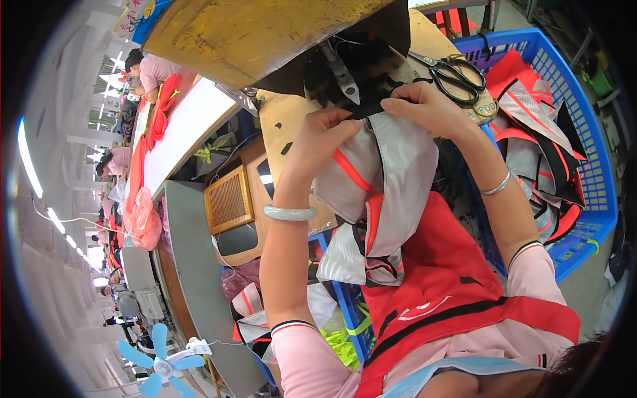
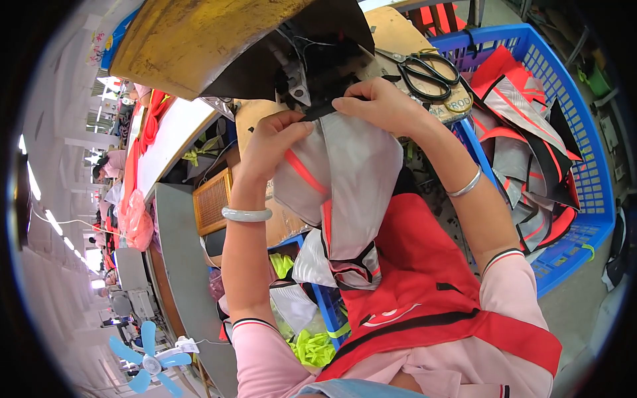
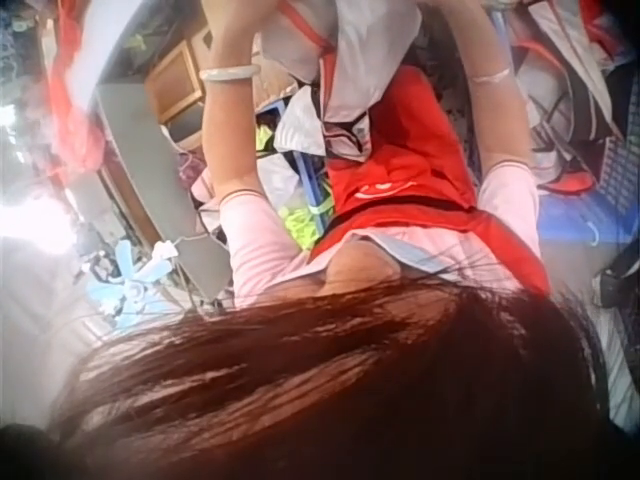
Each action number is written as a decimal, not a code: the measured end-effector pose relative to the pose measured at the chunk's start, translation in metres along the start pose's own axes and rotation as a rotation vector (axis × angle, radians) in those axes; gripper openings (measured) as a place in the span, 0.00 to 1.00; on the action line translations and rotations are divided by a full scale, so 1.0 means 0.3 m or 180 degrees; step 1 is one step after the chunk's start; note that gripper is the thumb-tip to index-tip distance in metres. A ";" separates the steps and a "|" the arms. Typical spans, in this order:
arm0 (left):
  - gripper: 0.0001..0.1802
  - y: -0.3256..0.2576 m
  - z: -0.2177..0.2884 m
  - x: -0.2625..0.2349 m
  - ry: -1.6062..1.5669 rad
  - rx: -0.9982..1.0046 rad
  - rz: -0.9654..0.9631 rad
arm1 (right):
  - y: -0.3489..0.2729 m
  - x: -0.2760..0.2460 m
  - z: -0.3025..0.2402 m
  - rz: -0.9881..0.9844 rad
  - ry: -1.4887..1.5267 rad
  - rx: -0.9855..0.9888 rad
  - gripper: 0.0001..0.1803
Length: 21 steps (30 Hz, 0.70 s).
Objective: Sewing reflective strips and panels onto a safety vest using an industrial sewing machine in a factory setting.
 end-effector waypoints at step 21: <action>0.11 0.025 0.014 -0.008 -0.0646 0.0080 0.0103 | 0.037 0.008 0.021 0.0231 0.0510 -0.0195 0.21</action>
Point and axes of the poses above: each hand's wrist, its own y-axis towards the middle knuckle, its own x-axis out of the palm, z = x × y, the point moved 6 cm from there along y, towards the middle knuckle, and after that the axes turned 3 degrees about y, right-handed, at the moved point
